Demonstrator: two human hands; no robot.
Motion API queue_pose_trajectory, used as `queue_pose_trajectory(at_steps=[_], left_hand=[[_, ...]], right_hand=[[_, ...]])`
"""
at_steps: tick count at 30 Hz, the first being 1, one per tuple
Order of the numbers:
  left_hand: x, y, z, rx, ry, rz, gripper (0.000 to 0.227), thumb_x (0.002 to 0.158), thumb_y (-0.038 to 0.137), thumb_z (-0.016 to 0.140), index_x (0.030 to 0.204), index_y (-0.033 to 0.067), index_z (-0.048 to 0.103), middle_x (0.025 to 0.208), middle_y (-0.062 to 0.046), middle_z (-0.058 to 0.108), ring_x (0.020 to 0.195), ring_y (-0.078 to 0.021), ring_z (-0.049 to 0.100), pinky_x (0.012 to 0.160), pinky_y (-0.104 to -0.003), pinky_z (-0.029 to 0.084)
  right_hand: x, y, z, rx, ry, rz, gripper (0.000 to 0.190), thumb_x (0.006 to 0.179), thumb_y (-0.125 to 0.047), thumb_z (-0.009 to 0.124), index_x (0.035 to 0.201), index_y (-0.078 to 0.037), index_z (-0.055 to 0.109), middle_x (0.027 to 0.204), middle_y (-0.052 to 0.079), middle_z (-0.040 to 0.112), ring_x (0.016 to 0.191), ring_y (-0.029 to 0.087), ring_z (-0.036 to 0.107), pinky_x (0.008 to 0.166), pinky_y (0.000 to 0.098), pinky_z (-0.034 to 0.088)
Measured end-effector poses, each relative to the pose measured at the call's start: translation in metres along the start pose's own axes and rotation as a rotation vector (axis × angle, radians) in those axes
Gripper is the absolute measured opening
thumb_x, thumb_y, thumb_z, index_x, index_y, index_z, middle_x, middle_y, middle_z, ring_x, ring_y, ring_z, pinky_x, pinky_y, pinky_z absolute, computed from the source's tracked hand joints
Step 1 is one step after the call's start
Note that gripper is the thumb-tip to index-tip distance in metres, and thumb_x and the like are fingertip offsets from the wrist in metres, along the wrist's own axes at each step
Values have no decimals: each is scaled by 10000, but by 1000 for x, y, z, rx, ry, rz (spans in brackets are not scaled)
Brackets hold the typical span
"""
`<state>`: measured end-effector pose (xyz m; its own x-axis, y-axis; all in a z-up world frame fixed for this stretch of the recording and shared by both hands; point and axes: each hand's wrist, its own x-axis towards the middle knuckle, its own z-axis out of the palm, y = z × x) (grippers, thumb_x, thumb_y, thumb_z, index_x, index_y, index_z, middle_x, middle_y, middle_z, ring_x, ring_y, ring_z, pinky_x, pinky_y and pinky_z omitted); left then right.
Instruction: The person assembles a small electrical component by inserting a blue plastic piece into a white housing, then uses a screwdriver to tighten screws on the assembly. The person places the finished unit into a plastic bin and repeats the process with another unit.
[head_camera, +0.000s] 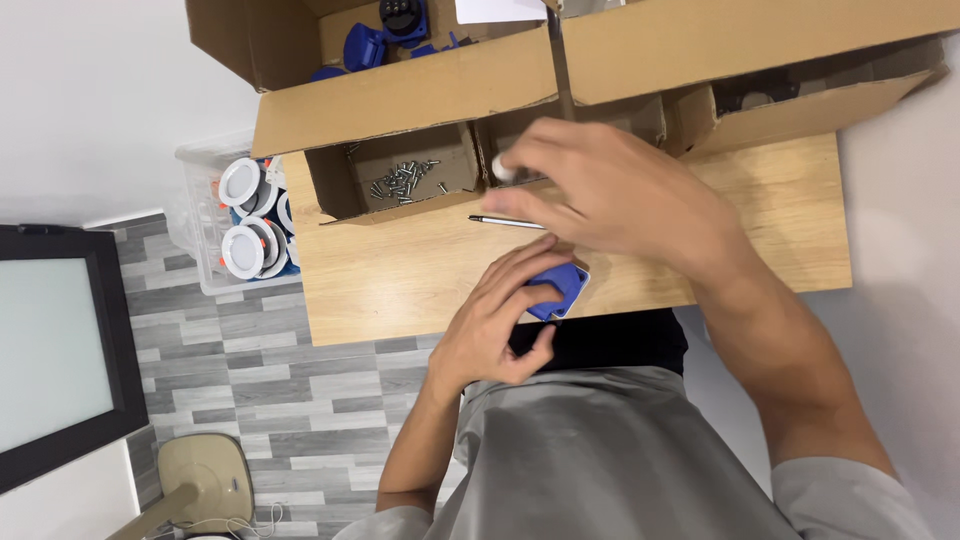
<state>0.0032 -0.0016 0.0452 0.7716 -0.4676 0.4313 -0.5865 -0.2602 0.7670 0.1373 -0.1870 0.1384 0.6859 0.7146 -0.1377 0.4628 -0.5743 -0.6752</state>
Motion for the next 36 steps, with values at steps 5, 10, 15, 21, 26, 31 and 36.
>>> queue_pose_trajectory(at_steps=[5, 10, 15, 21, 26, 31, 36], left_hand=[[-4, -11, 3, -31, 6, 27, 408, 820, -16, 468, 1204, 4, 604, 1504, -266, 575, 1444, -510, 591, 1266, -649, 505], [-15, -11, 1, 82, 9, -18, 426, 882, 82, 509, 1291, 78, 628, 1491, -222, 578, 1380, -468, 614, 1213, -601, 509], [-40, -26, 15, 105, 158, -78, 428, 876, 248, 697, 1285, 148, 774, 1406, -167, 655, 1175, -372, 656, 1081, -526, 551], [-20, -17, 2, -54, 147, -81, 431, 1019, 314, 728, 1390, 106, 656, 1548, -229, 584, 1474, -477, 564, 1204, -602, 466], [-26, -26, 10, -163, 88, -97, 361, 1036, 230, 733, 1363, 90, 677, 1566, -240, 596, 1478, -493, 569, 1212, -634, 461], [-25, -25, 15, -208, 71, -146, 361, 1021, 207, 740, 1363, 104, 690, 1498, -232, 638, 1408, -491, 620, 1184, -647, 482], [-22, -21, 16, -229, 103, -139, 340, 1010, 162, 752, 1339, 94, 701, 1443, -239, 653, 1323, -481, 679, 1111, -636, 545]], right_hand=[[-46, 14, 19, 44, 416, -379, 140, 1086, -122, 741, 1077, 14, 710, 1187, 123, 679, 992, 241, 698, 892, 357, 555], [-80, 25, 43, 250, 491, -331, 116, 953, 21, 842, 977, -4, 732, 1103, 132, 734, 861, 179, 743, 857, 264, 633], [-99, 50, 75, 598, 559, -187, 273, 830, 90, 863, 1066, 67, 727, 1084, 215, 789, 813, 213, 771, 831, 402, 667], [-121, 77, 120, 747, 591, -119, 314, 826, 103, 863, 1109, 95, 727, 1141, 222, 782, 879, 202, 765, 822, 374, 665], [-134, 85, 133, 845, 556, -46, 297, 903, 109, 771, 1191, 131, 701, 1193, 250, 757, 984, 232, 776, 862, 408, 676], [-144, 89, 138, 886, 525, -26, 279, 959, 119, 688, 1238, 132, 682, 1206, 237, 733, 1026, 255, 796, 866, 431, 709], [-148, 95, 151, 825, 594, -38, 314, 894, 158, 744, 1206, 179, 714, 1257, 291, 670, 1061, 324, 794, 879, 447, 699]])
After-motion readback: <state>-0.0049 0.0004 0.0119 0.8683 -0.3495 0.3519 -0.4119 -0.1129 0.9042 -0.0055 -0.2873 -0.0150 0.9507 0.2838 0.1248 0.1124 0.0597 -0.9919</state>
